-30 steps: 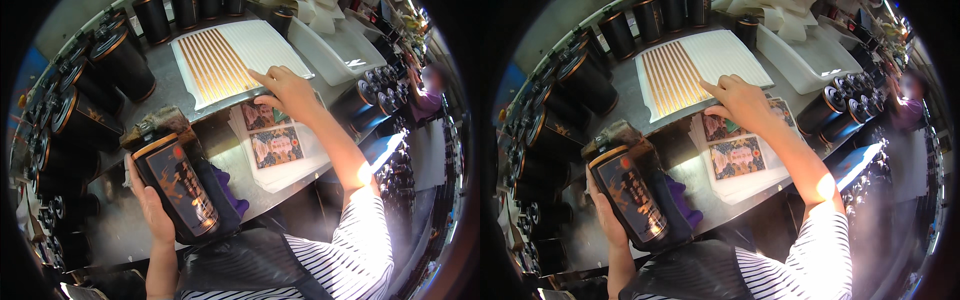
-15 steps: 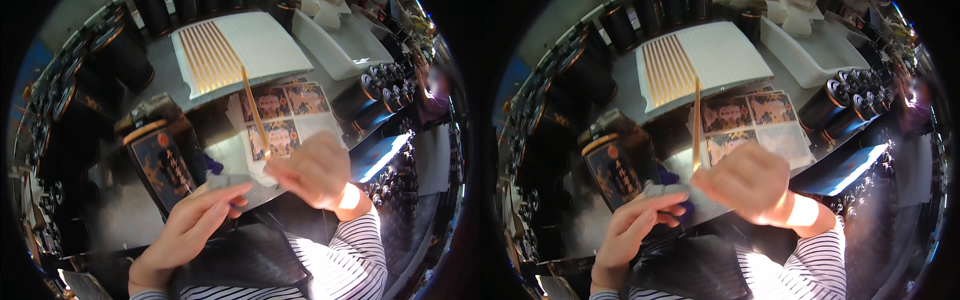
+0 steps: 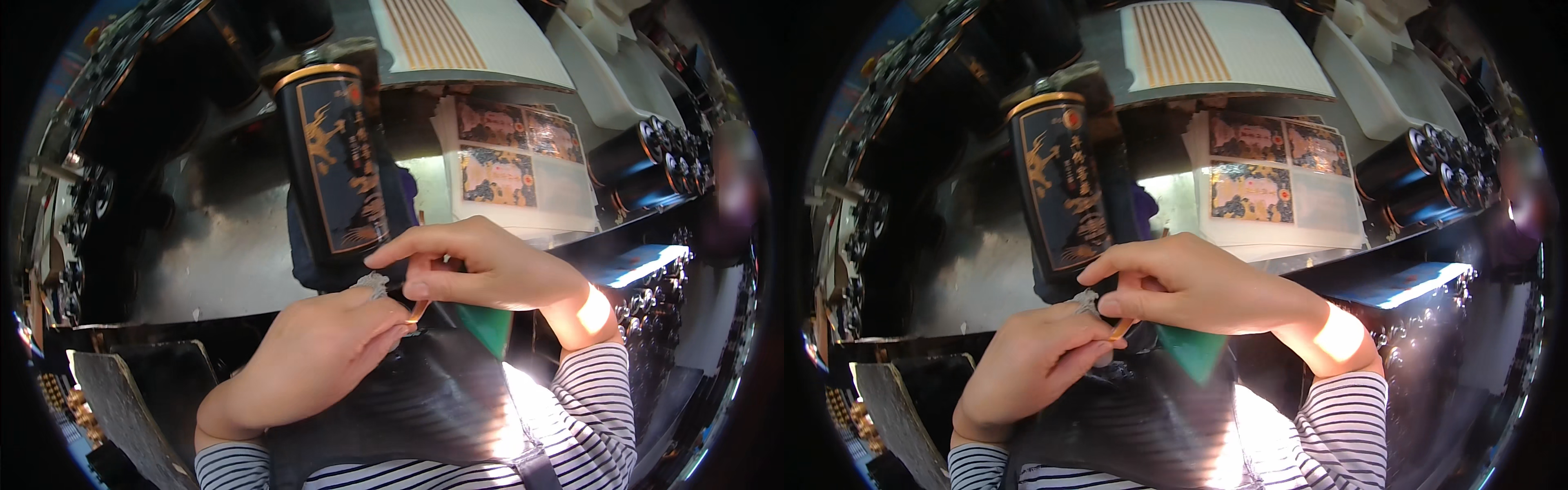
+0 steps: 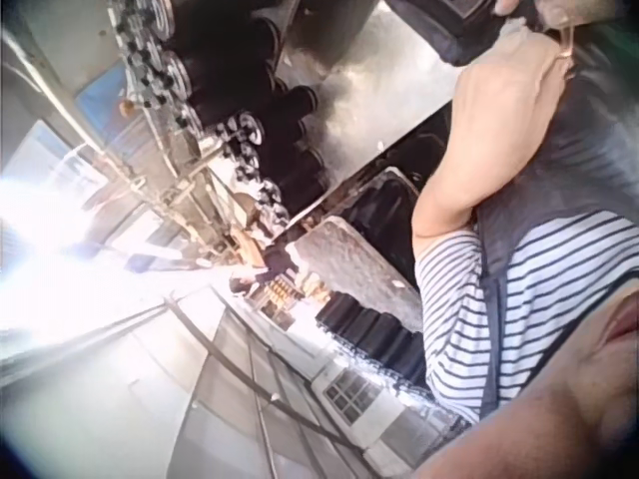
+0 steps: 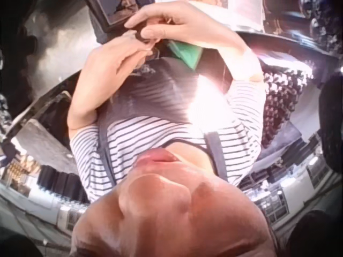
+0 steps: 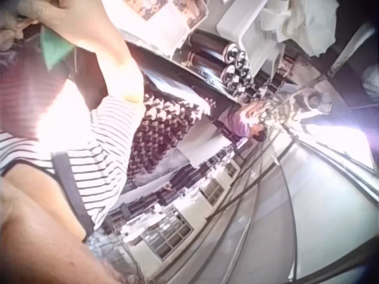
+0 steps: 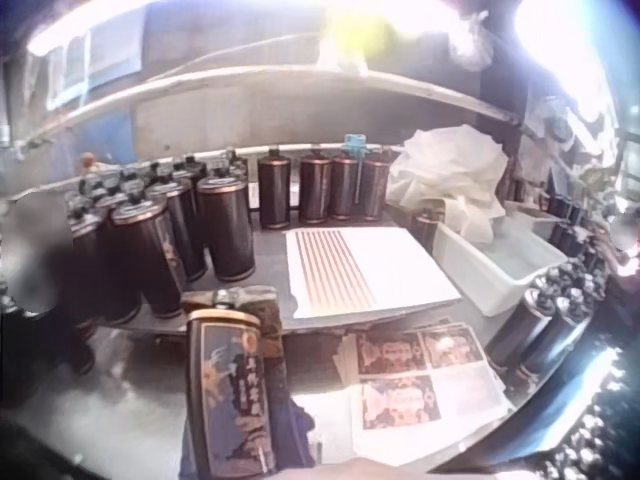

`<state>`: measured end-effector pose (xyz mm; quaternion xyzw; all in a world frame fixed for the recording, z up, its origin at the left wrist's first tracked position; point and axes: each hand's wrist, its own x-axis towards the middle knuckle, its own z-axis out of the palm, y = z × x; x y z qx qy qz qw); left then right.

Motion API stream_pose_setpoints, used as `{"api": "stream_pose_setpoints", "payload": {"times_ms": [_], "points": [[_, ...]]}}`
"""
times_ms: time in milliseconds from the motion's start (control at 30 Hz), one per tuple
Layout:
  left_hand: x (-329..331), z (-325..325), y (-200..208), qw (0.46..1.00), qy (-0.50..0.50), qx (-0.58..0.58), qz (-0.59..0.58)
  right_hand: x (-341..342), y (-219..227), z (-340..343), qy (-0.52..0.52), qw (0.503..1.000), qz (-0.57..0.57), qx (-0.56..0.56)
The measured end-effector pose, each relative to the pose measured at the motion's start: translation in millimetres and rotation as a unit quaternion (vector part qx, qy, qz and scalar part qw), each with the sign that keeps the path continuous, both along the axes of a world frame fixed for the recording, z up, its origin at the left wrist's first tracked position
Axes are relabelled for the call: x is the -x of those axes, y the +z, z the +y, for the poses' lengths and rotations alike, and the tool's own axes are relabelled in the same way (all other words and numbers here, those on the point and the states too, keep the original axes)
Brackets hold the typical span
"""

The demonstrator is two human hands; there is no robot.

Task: The person applies decorative labels and gold foil strips to cylindrical black containers. They peel backing from labels, position them on the containers, smooth them with a green tool, and add gold foil bands to the top and bottom edges.

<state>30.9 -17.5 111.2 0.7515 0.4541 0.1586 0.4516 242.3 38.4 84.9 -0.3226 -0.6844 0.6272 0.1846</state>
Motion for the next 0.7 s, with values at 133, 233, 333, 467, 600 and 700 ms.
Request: {"api": "stream_pose_setpoints", "payload": {"times_ms": [133,233,333,467,600,700], "points": [[29,-4,-6,0.961,0.11,0.202,-0.156,8,0,-5,-0.006,0.999,-0.032,-0.016],[35,-12,-13,0.925,0.201,0.226,-0.229,21,3,-10,-0.074,0.996,-0.048,-0.029],[36,-16,-33,0.943,0.229,0.111,-0.215,28,0,-16,-0.115,0.988,-0.059,-0.08],[38,-15,-58,0.948,0.28,-0.028,-0.148,34,-10,-18,-0.174,0.975,-0.076,-0.112],[38,-7,-75,0.921,0.342,-0.03,-0.186,39,-22,-12,-0.182,0.971,-0.073,-0.138],[39,-3,-84,0.916,0.348,-0.028,-0.199,39,-23,-10,-0.192,0.972,-0.086,-0.107]]}}
